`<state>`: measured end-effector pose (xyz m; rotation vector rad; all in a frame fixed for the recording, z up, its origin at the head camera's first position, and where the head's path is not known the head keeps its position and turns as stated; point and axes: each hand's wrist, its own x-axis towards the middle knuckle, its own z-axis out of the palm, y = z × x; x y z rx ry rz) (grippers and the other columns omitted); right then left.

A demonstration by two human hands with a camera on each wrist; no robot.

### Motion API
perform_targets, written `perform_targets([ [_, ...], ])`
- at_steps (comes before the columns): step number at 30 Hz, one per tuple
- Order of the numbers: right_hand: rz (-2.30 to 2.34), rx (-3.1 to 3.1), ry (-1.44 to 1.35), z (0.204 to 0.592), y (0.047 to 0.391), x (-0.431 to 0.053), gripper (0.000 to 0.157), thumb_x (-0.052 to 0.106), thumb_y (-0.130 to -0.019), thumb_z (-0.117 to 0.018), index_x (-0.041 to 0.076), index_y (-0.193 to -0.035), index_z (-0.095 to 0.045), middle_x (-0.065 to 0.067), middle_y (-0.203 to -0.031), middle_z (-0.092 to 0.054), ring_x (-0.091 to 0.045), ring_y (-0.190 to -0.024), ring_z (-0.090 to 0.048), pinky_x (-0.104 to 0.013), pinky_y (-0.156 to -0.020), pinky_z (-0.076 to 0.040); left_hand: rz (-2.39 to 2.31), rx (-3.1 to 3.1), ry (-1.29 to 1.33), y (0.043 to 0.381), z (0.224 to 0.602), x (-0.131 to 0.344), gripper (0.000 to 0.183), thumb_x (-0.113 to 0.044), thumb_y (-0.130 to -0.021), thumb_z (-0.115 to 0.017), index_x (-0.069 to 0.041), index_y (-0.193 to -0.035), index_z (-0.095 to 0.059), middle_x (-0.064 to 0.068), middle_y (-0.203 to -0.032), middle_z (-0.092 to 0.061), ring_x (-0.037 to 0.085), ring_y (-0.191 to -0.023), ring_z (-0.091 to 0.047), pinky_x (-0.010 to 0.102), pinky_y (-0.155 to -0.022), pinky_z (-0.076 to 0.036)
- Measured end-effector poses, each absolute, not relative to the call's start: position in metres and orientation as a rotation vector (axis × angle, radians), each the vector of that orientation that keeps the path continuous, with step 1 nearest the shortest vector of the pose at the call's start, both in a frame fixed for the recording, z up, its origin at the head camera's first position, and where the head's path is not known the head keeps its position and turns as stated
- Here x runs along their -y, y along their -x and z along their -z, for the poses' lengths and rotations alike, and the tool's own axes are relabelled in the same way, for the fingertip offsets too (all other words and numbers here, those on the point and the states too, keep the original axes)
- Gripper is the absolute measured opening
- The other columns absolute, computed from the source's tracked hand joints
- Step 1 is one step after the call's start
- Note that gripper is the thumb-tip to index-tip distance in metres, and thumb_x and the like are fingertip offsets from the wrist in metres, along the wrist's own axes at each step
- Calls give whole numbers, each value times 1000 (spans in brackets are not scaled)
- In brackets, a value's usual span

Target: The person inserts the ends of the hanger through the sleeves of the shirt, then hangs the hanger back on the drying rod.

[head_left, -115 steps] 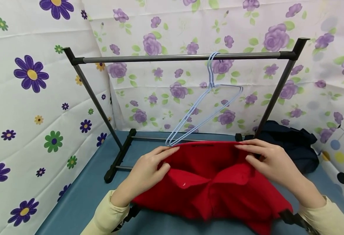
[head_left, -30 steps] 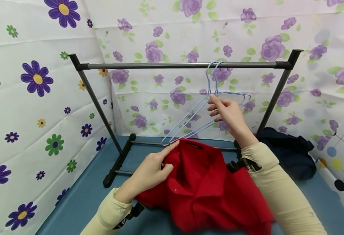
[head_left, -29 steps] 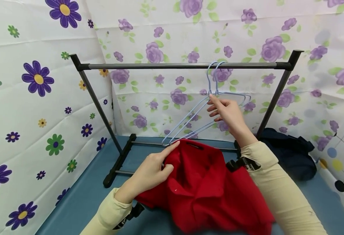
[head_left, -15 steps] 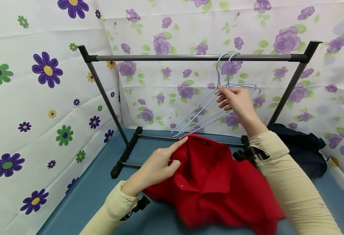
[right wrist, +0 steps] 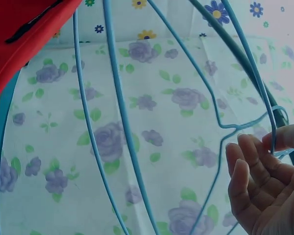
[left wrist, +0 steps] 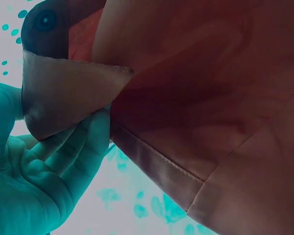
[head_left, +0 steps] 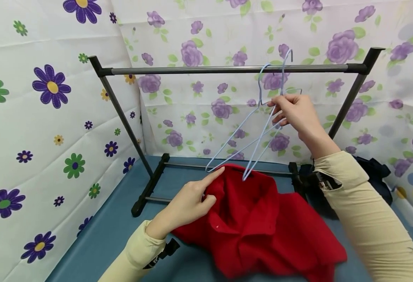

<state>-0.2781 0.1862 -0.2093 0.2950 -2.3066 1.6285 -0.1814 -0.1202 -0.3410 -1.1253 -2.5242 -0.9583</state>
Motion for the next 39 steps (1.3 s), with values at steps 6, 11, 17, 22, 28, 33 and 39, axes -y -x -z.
perform_targets([
  [6, -1428, 2451, -351, 204, 264, -203, 45, 39, -105, -49, 1, -123, -67, 0, -92, -65, -13, -71, -66, -23, -59, -53, 966, 2536, 1110, 183, 337, 118, 72, 3, -89, -50, -14, -157, -36, -12, -53, -27, 1, -44, -18, 21, -46, -27],
  [11, -1248, 2562, -331, 203, 253, -225, 47, 41, -106, -46, 2, -126, -64, 3, -90, -67, -15, -71, -62, -25, -60, -54, 976, 2532, 1115, 184, 338, 117, 72, 3, -89, -51, -13, -158, -35, -11, -53, -28, 2, -44, -18, 22, -46, -28],
  [17, -1184, 2612, -315, 201, 245, -243, 50, 43, -106, -46, 1, -130, -61, 2, -91, -67, -11, -74, -64, -27, -62, -56, 976, 2504, 1121, 185, 338, 114, 73, 5, -89, -51, -12, -158, -34, -8, -57, -32, 2, -46, -18, 22, -47, -27],
  [22, -1194, 2631, -318, 200, 239, -249, 52, 41, -107, -45, -3, -133, -54, -6, -93, -65, -10, -75, -66, -29, -64, -58, 976, 2506, 1127, 185, 338, 113, 73, 5, -90, -51, -12, -159, -33, -3, -68, -38, 2, -48, -19, 22, -49, -28],
  [28, -1123, 2617, -296, 205, 229, -255, 50, 38, -107, -47, -5, -130, -54, -8, -86, -67, -10, -68, -67, -26, -61, -58, 982, 2502, 1128, 185, 337, 112, 73, 6, -90, -51, -11, -159, -31, -1, -76, -40, 1, -49, -19, 22, -49, -29],
  [33, -1053, 2624, -284, 215, 220, -266, 50, 41, -106, -47, -4, -126, -56, -14, -87, -68, -13, -66, -67, -26, -59, -57, 967, 2489, 1138, 187, 334, 112, 73, 5, -91, -51, -10, -159, -31, -1, -76, -39, 1, -50, -19, 22, -50, -30],
  [39, -1088, 2637, -337, 231, 208, -284, 44, 33, -108, -48, -7, -124, -56, -13, -86, -65, -13, -69, -67, -27, -61, -57, 961, 2477, 1166, 189, 331, 109, 72, 5, -91, -52, -9, -159, -31, -1, -78, -41, 2, -49, -21, 21, -50, -31],
])
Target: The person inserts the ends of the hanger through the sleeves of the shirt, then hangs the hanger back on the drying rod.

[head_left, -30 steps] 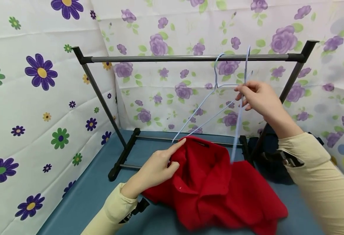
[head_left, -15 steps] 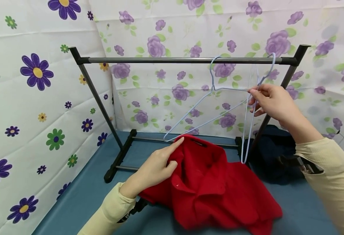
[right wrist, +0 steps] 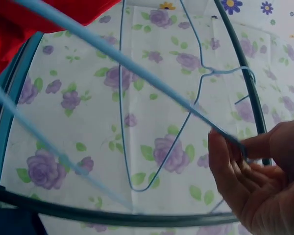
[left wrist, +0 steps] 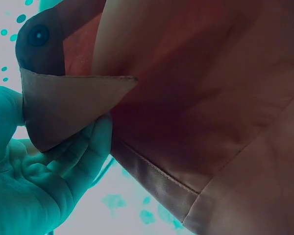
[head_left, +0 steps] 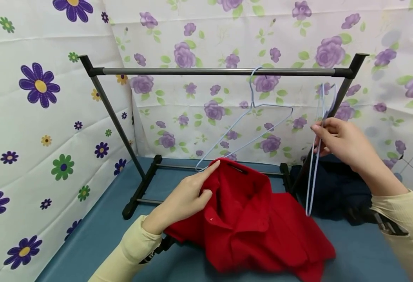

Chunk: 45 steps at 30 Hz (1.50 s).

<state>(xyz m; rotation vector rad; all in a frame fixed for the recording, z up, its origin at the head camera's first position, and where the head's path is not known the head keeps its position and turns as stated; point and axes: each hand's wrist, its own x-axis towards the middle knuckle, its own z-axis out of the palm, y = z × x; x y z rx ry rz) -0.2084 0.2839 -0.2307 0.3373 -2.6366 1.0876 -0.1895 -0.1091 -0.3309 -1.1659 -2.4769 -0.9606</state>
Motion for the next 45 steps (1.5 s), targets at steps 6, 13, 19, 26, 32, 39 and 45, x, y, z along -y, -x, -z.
perform_targets([
  [6, -1085, 2613, -410, 241, 198, -298, 30, 17, -108, -49, -9, -118, -58, -5, -84, -65, -9, -68, -66, -24, -60, -56, 960, 2466, 1184, 193, 327, 106, 73, 5, -91, -52, -9, -159, -31, 0, -80, -42, 1, -49, -20, 22, -49, -31],
  [13, -1036, 2669, -399, 253, 181, -305, 30, 16, -108, -50, -8, -123, -59, -10, -86, -70, -10, -69, -68, -26, -60, -57, 950, 2489, 1176, 195, 323, 107, 71, 5, -92, -51, -9, -159, -31, 6, -95, -55, 1, -47, -19, 23, -48, -32],
  [19, -901, 2686, -399, 263, 172, -312, 27, 14, -108, -49, -6, -113, -65, -19, -97, -71, -7, -67, -67, -23, -60, -55, 941, 2492, 1184, 195, 321, 108, 70, 3, -92, -51, -9, -159, -31, 7, -99, -57, 1, -48, -20, 23, -49, -33],
  [26, -793, 2655, -307, 273, 161, -320, 27, 20, -108, -50, 0, -96, -64, -19, -101, -71, -2, -67, -66, -15, -62, -51, 921, 2501, 1176, 196, 321, 108, 70, 3, -92, -51, -9, -159, -32, 1, -86, -50, 2, -48, -21, 24, -49, -33],
  [32, -737, 2616, -149, 284, 155, -325, 37, 35, -109, -45, 3, -104, -63, -6, -74, -63, -9, -60, -61, -22, -54, -45, 900, 2514, 1161, 197, 319, 110, 71, 4, -92, -51, -10, -159, -31, -1, -79, -43, 3, -48, -22, 24, -51, -34],
  [39, -806, 2541, 1, 294, 151, -331, 43, 42, -108, -41, 4, -115, -61, -9, -71, -56, -14, -57, -51, -31, -48, -35, 887, 2511, 1140, 197, 318, 112, 71, 3, -92, -52, -10, -159, -31, -1, -83, -48, 4, -49, -23, 25, -51, -36],
  [45, -847, 2399, 96, 297, 149, -333, 48, 43, -106, -49, 1, -122, -68, -8, -76, -50, -15, -65, -39, -28, -51, -30, 880, 2514, 1151, 198, 317, 112, 72, 3, -92, -51, -12, -159, -30, -2, -82, -46, 3, -50, -22, 25, -52, -34],
])
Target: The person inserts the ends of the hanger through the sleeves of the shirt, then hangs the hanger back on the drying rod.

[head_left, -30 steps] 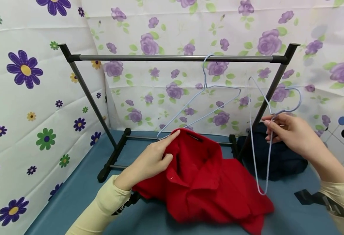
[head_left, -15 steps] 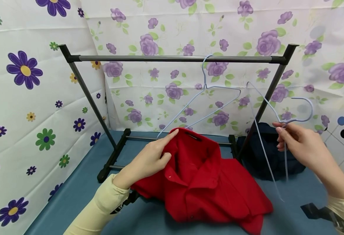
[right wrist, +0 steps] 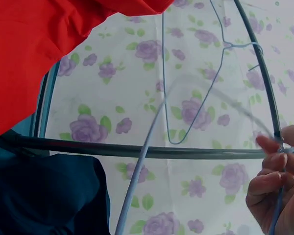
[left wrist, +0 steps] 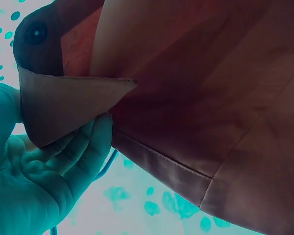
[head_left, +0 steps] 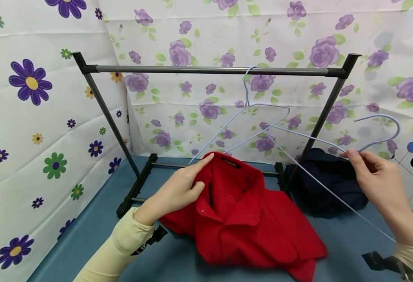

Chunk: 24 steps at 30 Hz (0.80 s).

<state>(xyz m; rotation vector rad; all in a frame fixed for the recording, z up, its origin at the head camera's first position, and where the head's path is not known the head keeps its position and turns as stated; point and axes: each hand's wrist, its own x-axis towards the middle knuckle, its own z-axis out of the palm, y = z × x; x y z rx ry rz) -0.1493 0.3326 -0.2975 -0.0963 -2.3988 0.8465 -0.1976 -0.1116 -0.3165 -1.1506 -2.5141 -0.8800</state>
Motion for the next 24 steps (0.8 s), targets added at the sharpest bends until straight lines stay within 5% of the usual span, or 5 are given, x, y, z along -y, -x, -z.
perform_targets([
  [6, -900, 2219, -4, 295, 144, -332, 26, 29, -103, -60, 5, -95, -67, 0, -65, -42, -8, -57, -37, -26, -47, -29, 856, 2513, 1153, 198, 314, 111, 73, 4, -91, -50, -13, -159, -30, -2, -77, -42, 3, -50, -20, 23, -52, -32],
  [15, -961, 2150, -138, 287, 133, -324, 16, 16, -100, -64, 10, -85, -63, 5, -61, -39, -6, -53, -34, -25, -44, -27, 853, 2502, 1180, 199, 310, 111, 71, 3, -92, -49, -13, -159, -31, -1, -80, -46, 3, -49, -21, 23, -51, -32],
  [19, -939, 2131, -262, 290, 132, -309, 11, 7, -97, -68, 7, -86, -67, 13, -61, -41, -5, -49, -28, -25, -43, -22, 862, 2475, 1196, 199, 308, 111, 70, 0, -94, -50, -15, -159, -31, 4, -115, -61, 3, -48, -23, 23, -51, -35],
  [22, -940, 2120, -366, 294, 133, -297, 9, 2, -93, -71, 8, -87, -71, 19, -65, -51, -3, -49, -29, -24, -43, -22, 862, 2457, 1205, 198, 308, 111, 70, -1, -94, -50, -16, -160, -30, 7, -148, -49, 3, -49, -22, 24, -52, -35],
  [24, -948, 2111, -445, 296, 135, -291, 11, -1, -91, -72, 8, -85, -73, 17, -68, -56, -2, -49, -30, -23, -43, -22, 858, 2450, 1207, 198, 307, 111, 71, -1, -94, -50, -17, -160, -29, 6, -155, -43, 2, -49, -22, 24, -52, -35],
])
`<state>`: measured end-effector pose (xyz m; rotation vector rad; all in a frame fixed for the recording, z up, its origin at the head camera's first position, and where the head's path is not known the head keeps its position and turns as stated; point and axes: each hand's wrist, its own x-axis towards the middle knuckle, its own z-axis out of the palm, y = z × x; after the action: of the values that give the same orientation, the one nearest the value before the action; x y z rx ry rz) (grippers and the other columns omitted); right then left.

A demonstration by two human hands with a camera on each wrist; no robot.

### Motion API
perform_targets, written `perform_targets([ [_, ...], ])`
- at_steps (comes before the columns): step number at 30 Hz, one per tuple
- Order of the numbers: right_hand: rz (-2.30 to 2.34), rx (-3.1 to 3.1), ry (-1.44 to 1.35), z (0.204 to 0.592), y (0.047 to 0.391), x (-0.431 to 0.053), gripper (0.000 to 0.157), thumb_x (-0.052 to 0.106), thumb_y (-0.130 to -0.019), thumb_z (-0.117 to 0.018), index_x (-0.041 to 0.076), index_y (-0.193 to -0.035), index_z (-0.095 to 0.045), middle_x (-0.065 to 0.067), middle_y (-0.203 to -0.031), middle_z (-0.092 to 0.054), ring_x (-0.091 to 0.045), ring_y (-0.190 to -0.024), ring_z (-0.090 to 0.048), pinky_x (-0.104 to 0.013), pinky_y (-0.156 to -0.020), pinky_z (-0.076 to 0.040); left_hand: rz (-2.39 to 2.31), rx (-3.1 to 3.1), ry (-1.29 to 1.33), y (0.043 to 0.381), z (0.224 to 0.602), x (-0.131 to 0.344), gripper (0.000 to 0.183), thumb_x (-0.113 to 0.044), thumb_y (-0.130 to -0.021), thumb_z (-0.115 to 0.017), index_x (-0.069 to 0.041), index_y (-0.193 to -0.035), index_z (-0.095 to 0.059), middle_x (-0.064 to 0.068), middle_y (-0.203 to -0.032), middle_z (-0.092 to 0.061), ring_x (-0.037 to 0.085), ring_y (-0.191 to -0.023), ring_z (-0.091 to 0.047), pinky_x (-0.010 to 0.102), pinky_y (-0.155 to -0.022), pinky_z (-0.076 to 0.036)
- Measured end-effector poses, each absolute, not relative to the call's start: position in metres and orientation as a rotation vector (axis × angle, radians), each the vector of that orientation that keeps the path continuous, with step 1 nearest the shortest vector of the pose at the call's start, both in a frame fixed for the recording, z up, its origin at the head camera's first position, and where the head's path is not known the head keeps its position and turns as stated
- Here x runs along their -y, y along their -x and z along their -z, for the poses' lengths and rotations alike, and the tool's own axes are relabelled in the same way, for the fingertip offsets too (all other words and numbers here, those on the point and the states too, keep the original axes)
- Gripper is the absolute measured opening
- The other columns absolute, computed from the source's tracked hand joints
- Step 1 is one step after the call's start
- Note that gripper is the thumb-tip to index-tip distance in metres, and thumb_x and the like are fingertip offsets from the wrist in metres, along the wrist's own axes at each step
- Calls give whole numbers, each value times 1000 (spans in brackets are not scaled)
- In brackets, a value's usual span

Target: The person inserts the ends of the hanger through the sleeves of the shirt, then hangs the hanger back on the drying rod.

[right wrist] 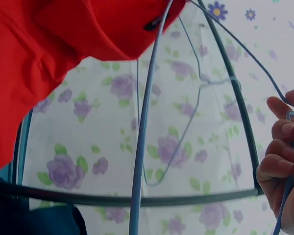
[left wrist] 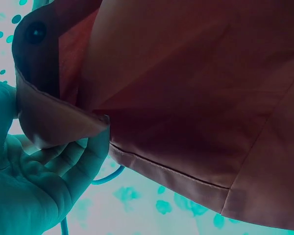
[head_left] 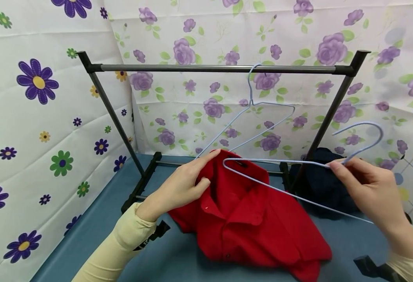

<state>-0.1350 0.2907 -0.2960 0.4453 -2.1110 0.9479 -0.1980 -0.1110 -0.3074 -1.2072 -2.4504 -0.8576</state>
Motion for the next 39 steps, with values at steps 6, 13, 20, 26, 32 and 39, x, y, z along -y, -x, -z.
perform_targets([
  [6, -900, 2117, -603, 299, 138, -269, 22, -2, -88, -74, 19, -79, -70, 11, -58, -46, 0, -49, -31, -21, -45, -25, 830, 2420, 1224, 195, 304, 109, 71, 0, -94, -51, -17, -160, -30, 4, -155, -42, 3, -49, -22, 24, -52, -36],
  [13, -881, 2191, -679, 306, 142, -230, 31, 4, -89, -76, 29, -78, -62, 13, -57, -35, -1, -48, -29, -21, -47, -26, 771, 2343, 1282, 185, 305, 96, 73, 1, -92, -54, -18, -159, -32, 8, -127, -59, 6, -53, -28, 24, -53, -35],
  [20, -1016, 2188, -658, 325, 153, -206, 23, 1, -91, -73, 22, -82, -66, 11, -59, -47, -5, -48, -35, -24, -45, -29, 638, 2232, 1399, 169, 307, 72, 71, 0, -89, -57, -14, -156, -37, 3, -100, -57, 8, -57, -33, 18, -55, -32],
  [26, -1057, 2131, -615, 332, 164, -203, 18, 0, -93, -70, 15, -84, -68, 7, -58, -44, -4, -50, -36, -24, -47, -31, 487, 2134, 1436, 164, 302, 55, 67, -9, -92, -60, -13, -155, -39, -4, -93, -53, 5, -69, -40, 19, -67, -33],
  [32, -1122, 2044, -585, 336, 164, -203, 17, -4, -94, -67, 8, -82, -66, 4, -62, -49, -4, -54, -42, -22, -49, -36, 426, 2101, 1417, 156, 301, 55, 67, -37, -100, -62, -15, -157, -36, -5, -104, -61, 5, -85, -53, 20, -79, -44],
  [39, -1243, 1969, -495, 337, 163, -206, 12, -6, -96, -62, 0, -86, -67, 5, -61, -47, -5, -53, -41, -22, -47, -34, 281, 1851, 1328, 148, 300, 70, 56, -28, -96, -67, -9, -146, -53, 3, -110, -66, 15, -97, -60, 27, -90, -49],
])
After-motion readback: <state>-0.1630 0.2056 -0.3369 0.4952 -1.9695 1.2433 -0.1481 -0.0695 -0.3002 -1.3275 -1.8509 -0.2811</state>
